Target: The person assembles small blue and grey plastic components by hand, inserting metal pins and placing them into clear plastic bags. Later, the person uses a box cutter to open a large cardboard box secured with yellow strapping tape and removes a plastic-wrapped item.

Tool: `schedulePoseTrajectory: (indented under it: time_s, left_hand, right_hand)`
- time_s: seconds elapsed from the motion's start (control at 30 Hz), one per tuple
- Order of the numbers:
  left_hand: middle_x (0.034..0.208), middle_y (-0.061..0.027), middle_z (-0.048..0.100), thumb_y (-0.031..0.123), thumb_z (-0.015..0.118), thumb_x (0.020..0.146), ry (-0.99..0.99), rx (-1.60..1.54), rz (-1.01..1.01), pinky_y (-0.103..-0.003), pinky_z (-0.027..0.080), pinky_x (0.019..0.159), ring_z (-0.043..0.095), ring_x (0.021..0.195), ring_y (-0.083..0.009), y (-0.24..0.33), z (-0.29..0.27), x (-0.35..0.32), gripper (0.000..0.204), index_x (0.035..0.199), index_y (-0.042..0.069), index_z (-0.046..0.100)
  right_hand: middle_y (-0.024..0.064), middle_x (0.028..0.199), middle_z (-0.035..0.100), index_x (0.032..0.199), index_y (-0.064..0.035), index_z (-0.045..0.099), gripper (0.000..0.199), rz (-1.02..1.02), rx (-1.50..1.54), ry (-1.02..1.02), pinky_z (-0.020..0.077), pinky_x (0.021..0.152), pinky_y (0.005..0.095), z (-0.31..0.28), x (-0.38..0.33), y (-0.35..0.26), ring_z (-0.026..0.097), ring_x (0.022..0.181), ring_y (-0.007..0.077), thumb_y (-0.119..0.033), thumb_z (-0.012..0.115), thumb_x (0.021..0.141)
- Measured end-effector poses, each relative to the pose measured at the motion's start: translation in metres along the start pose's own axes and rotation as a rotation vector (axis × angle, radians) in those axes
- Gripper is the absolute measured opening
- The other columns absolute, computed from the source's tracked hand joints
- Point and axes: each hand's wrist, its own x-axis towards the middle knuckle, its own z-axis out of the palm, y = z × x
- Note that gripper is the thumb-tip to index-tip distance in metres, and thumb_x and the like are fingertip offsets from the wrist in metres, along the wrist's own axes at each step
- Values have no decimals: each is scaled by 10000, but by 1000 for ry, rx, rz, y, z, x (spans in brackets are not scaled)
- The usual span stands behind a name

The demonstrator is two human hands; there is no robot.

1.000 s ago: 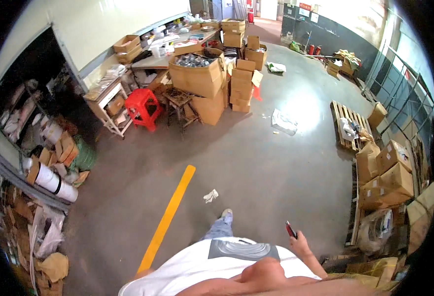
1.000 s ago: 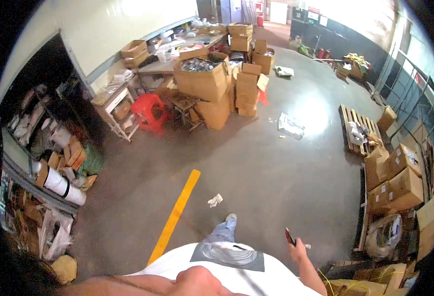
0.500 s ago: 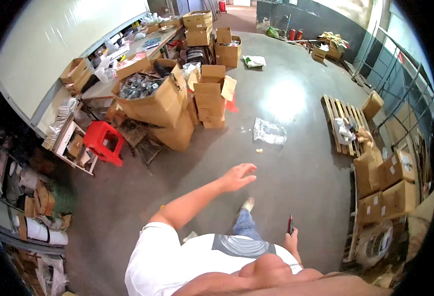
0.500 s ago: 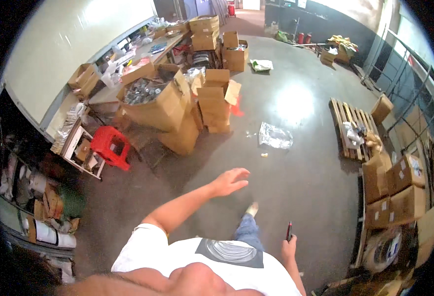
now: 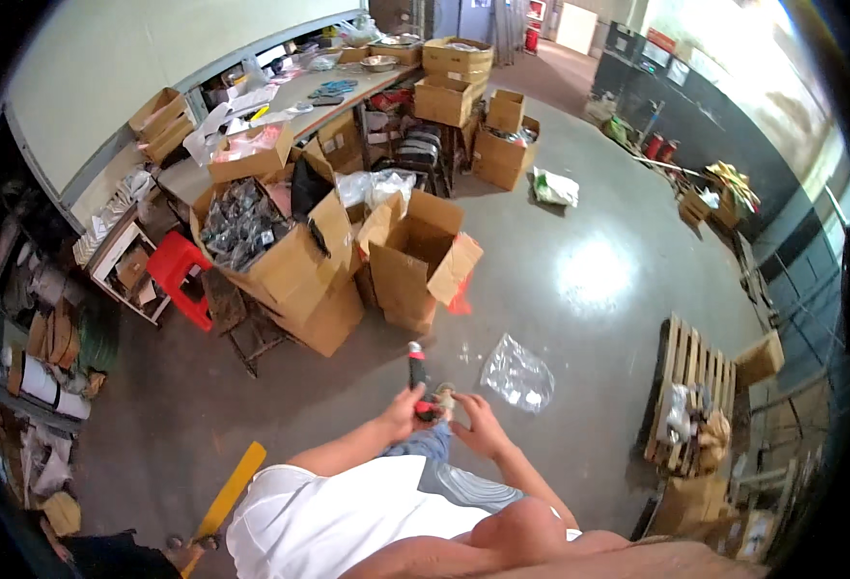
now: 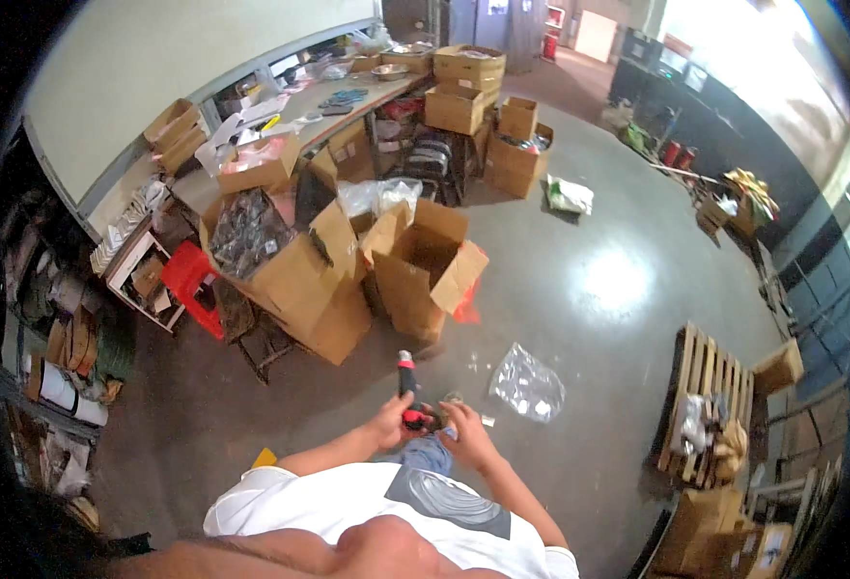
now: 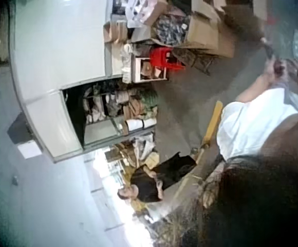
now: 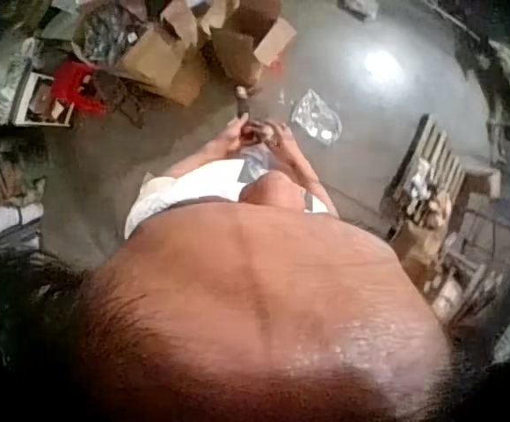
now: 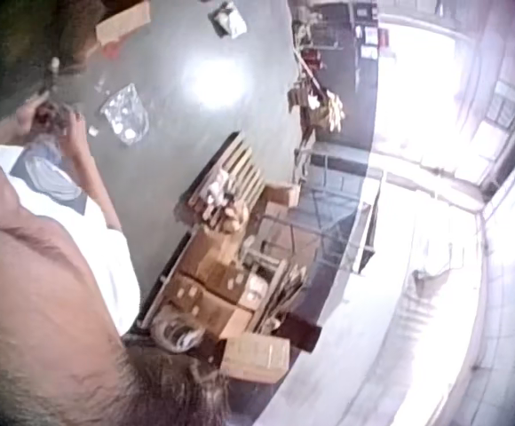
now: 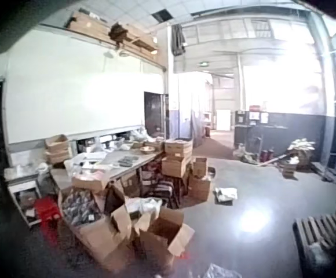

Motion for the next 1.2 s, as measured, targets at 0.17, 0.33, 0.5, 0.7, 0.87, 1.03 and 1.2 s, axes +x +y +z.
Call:
schedulePoseTrajectory:
  time_s: [0.17,0.33,0.5,0.7,0.87,1.03,1.2]
  left_hand:
    - [837,-30,536,198,547,920,253,24,66,-381,477,588,551,719,-172,102,-22,175,168,1022,187,414]
    - [781,7,451,149,612,861,160,216,-19,-313,443,571,486,665,-121,175,93,331,257,1022,185,414]
    - [793,5,490,83,618,843,-78,268,102,-291,439,611,503,709,-118,289,189,480,213,936,150,439]
    - [776,-36,553,41,642,822,-131,154,4,-295,504,598,584,696,-154,367,268,693,171,862,89,483]
    - [689,-73,573,44,667,784,201,225,-181,-296,489,482,589,574,-175,380,305,847,157,780,59,512]
    - [647,-69,526,-15,678,727,226,248,-112,-314,442,409,565,512,-186,446,306,933,310,853,91,415]
    - [761,-91,536,-54,688,684,698,403,-43,-303,447,409,571,543,-195,528,311,1032,492,991,106,338]
  right_hand:
    - [152,1111,625,1177,-56,580,420,324,-136,89,504,823,384,-72,142,229,618,972,297,-167,636,775]
    - [194,967,669,988,-41,674,339,1006,-113,-84,500,790,430,-168,94,396,640,922,354,-257,640,728]
    - [205,930,672,940,-24,682,341,1278,-38,76,503,782,436,-252,88,460,644,893,366,-278,641,716]
    - [214,934,668,953,-5,670,342,1314,94,142,505,774,433,-345,236,559,647,878,362,-264,639,731]
    - [222,938,666,963,11,660,344,923,-56,287,507,768,431,-486,412,710,649,866,359,-252,638,743]
    - [81,820,625,1056,33,601,288,708,211,520,478,633,291,-694,699,689,579,697,142,-125,548,821]
    - [76,862,626,1112,39,570,286,546,334,348,468,697,276,-831,932,718,569,755,138,-96,536,862]
